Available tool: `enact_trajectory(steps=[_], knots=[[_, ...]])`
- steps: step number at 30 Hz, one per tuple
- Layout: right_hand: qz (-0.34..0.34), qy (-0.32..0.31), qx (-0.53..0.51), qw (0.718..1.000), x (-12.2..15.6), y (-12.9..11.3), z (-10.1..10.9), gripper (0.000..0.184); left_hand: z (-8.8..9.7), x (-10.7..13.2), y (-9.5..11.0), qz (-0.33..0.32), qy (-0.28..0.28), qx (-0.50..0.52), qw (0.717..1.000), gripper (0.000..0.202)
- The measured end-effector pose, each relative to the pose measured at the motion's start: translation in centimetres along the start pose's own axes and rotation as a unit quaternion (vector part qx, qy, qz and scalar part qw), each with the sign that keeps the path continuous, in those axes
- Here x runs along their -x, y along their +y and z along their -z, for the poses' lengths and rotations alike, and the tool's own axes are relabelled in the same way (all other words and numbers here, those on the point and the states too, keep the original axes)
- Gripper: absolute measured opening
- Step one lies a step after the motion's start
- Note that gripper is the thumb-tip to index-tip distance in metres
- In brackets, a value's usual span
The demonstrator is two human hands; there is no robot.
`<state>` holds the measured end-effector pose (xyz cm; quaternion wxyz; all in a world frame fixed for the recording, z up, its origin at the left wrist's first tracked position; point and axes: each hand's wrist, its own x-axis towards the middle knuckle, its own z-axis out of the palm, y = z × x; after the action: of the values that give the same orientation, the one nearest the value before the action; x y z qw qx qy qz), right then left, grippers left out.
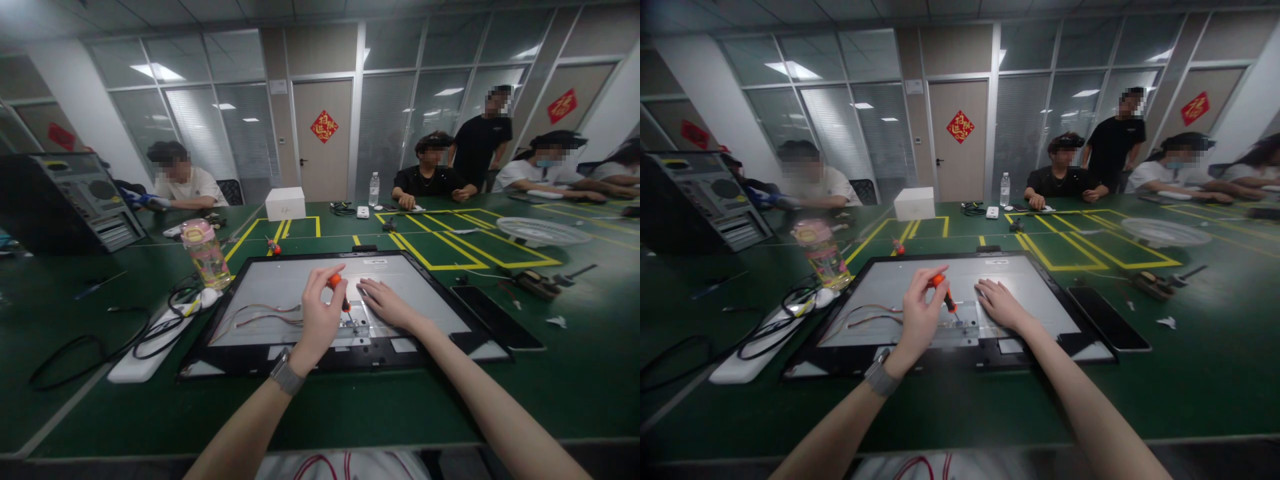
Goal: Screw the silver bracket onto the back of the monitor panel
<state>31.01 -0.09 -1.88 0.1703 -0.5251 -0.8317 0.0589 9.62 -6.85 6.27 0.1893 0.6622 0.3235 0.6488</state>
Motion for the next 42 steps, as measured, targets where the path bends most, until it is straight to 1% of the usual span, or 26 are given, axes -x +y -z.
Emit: enact_trajectory(steps=[3,7,9,13,14,19,25,30,33,36,38,40,42], knots=[[-0.002,-0.01,0.008,1.0,0.0,-0.19,0.18,0.047,0.03,0.11,-0.04,-0.006,0.005,-0.014,1.0,0.014],[0.0,-0.003,0.0,1.0,-0.03,-0.21,0.17,0.046,0.13,0.21,0.1,0.001,-0.028,0.013,1.0,0.029],[0.002,-0.001,-0.001,1.0,-0.04,-0.15,0.08,0.046,0.11,0.19,0.21,0.001,-0.036,0.021,0.999,0.03],[0.003,0.0,0.0,1.0,-0.03,-0.04,-0.04,0.046,0.04,0.13,0.29,-0.001,-0.011,0.0,1.0,0.015],[0.004,0.001,-0.001,1.0,-0.03,-0.02,-0.05,0.046,0.04,0.14,0.29,0.0,-0.01,-0.001,1.0,0.015],[0.006,0.002,0.001,1.0,-0.07,0.18,-0.14,0.047,0.11,0.24,0.28,0.01,-0.035,0.017,0.999,0.029],[0.009,0.015,-0.003,1.0,-0.15,0.51,-0.55,0.046,-0.01,0.21,0.25,-0.003,-0.009,-0.026,1.0,0.016],[0.008,0.007,0.001,1.0,-0.11,0.21,-0.36,0.047,-0.15,0.12,0.4,-0.016,0.002,-0.032,0.999,0.017],[0.005,0.0,0.006,1.0,-0.06,-0.01,-0.13,0.048,-0.19,0.19,0.28,-0.011,-0.006,-0.014,1.0,0.023],[0.002,-0.002,0.007,1.0,-0.05,0.01,-0.12,0.047,-0.14,0.32,0.03,0.003,-0.027,0.024,0.999,0.024],[0.002,0.004,0.004,1.0,-0.08,0.15,-0.23,0.047,-0.09,0.37,-0.03,0.001,-0.04,0.035,0.999,0.023],[0.006,0.01,0.002,1.0,-0.12,0.28,-0.35,0.046,-0.06,0.36,0.07,-0.015,-0.03,0.021,0.999,0.02],[0.007,0.011,0.002,1.0,-0.15,0.32,-0.39,0.046,-0.07,0.31,0.22,-0.028,-0.005,0.003,1.0,0.016]])
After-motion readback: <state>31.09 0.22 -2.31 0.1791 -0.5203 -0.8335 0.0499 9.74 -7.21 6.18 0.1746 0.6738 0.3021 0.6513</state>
